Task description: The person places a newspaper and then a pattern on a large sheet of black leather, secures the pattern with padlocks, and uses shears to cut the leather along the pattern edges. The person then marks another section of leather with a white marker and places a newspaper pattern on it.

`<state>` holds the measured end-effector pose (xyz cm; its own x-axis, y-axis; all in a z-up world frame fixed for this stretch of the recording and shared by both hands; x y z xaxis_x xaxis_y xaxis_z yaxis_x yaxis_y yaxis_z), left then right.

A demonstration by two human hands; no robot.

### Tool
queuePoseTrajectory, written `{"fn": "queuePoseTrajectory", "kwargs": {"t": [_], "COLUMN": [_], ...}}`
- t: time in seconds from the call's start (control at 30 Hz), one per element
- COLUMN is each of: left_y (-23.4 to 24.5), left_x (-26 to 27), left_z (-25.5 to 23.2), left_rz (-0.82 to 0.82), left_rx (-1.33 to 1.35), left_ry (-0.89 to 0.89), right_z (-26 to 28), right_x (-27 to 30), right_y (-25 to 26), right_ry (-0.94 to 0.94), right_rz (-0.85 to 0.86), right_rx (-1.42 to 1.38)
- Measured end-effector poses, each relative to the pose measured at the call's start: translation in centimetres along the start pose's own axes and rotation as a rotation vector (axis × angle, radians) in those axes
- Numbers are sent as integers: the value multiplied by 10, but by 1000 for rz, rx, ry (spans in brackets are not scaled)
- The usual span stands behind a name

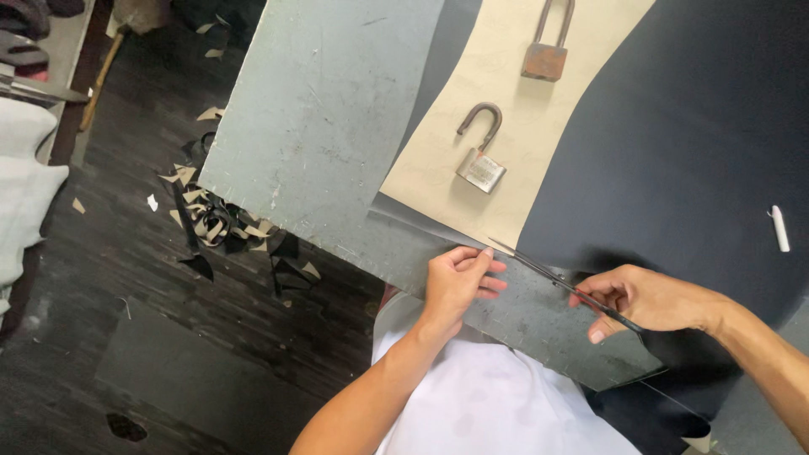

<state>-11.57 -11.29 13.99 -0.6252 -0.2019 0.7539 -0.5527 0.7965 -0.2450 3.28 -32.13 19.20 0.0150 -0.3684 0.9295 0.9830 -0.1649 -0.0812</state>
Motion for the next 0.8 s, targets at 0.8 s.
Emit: {"fn": "queuePoseTrajectory", "kwargs": {"t": [0.8], "left_y": [-3], "left_x": [-5], "left_z": [1], "left_rz": [23], "left_rx": [-89], "left_ry": [28], "right_z": [12], "right_x": [0], "right_y": [-5], "right_ry": [50], "right_rz": [-46], "right_rx": [38]}}
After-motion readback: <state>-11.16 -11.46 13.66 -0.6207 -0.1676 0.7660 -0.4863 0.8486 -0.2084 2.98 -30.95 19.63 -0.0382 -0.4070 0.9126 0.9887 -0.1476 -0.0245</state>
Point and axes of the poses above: each hand's wrist, its own x-axis away from the middle knuckle, its own y-axis out of the back of the hand, z = x × y, the point moved 4 cm from there along -x, towards the middle knuckle, and after that the axes turned 9 degrees about -x, right-handed, at the moved point
